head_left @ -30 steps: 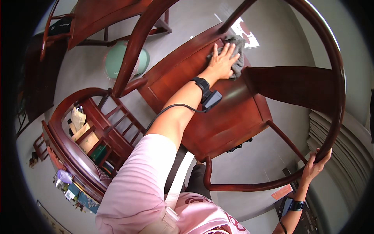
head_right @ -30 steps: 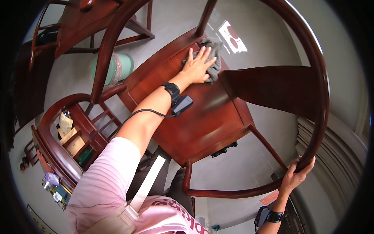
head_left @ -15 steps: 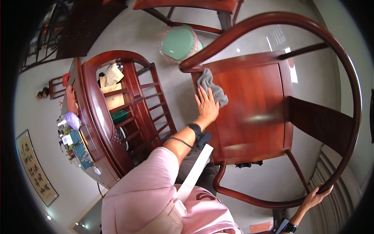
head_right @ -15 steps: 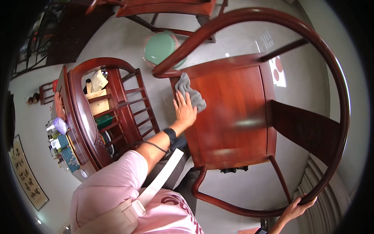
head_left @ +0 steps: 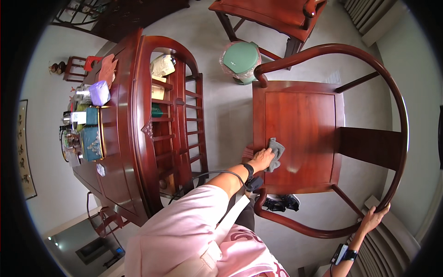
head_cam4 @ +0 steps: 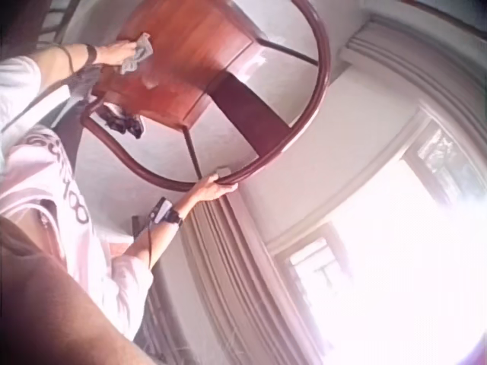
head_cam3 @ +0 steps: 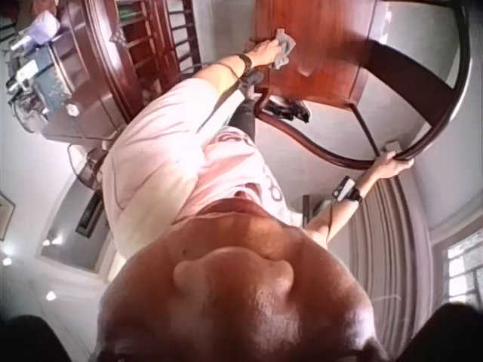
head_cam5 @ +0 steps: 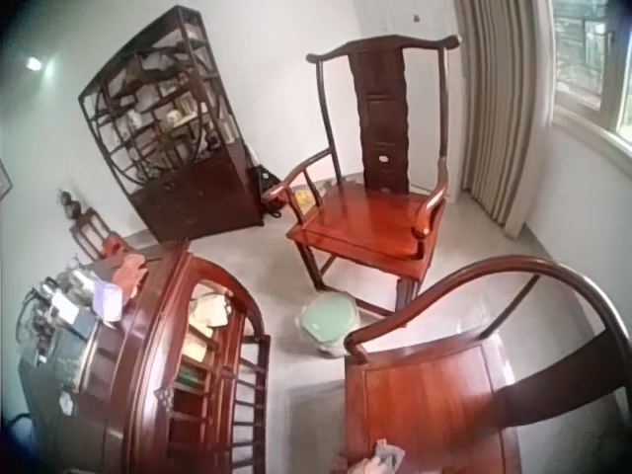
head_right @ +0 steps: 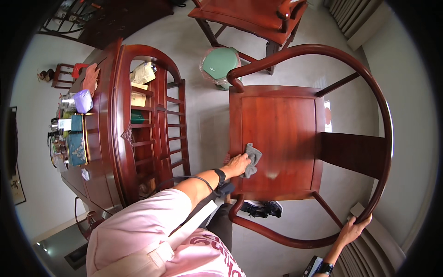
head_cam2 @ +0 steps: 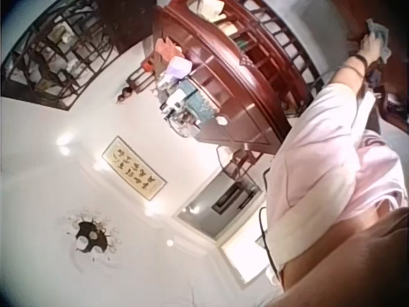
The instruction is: Wiping down wooden chairs and a table with a cloth.
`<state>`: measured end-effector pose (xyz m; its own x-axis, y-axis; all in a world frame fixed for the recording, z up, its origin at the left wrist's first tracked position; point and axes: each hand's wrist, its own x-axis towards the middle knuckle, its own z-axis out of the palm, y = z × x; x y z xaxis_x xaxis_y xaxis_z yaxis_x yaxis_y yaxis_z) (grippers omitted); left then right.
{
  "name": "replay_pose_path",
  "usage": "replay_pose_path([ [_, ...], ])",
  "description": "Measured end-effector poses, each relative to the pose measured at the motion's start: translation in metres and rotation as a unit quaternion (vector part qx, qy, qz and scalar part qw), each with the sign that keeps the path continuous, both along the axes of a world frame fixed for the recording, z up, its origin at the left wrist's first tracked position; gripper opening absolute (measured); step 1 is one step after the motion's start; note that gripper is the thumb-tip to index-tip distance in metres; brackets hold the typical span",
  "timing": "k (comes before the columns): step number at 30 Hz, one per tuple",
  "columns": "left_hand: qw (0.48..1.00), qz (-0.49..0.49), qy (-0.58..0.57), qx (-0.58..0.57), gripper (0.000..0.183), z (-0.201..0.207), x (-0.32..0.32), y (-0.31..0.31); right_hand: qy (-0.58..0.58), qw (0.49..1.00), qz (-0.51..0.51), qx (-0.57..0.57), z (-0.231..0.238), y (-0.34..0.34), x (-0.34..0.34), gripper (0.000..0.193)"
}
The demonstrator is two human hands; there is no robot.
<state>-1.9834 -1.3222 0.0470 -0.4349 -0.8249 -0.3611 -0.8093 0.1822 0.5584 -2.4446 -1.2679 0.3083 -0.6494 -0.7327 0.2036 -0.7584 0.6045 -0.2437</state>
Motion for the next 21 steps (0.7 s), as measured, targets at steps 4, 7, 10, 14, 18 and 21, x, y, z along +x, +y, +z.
replay_pose_path([
  [4,0.973,0.185,0.115,0.073,0.035,0.049,-0.01,-0.005,0.009,1.0,0.008,0.024,0.0,-0.004,0.004,0.062],
  [7,0.942,0.243,0.172,0.153,0.042,0.089,-0.003,0.01,0.079,0.996,0.034,0.039,-0.008,0.0,-0.005,0.066],
  [10,0.908,0.288,0.273,0.135,0.045,0.131,0.012,0.04,0.044,0.997,0.024,0.066,-0.007,-0.002,-0.02,0.075],
  [14,0.89,0.324,0.286,0.141,0.047,0.186,0.056,0.092,-0.019,0.996,0.056,0.074,-0.004,-0.008,-0.036,0.089],
  [18,0.853,0.418,0.277,0.145,0.046,0.248,0.11,0.15,0.159,0.968,0.178,0.083,0.052,-0.017,0.094,0.08],
  [21,0.833,0.464,0.284,0.103,0.044,0.26,0.142,0.181,-0.069,0.917,0.392,0.025,0.06,-0.032,0.164,0.053],
])
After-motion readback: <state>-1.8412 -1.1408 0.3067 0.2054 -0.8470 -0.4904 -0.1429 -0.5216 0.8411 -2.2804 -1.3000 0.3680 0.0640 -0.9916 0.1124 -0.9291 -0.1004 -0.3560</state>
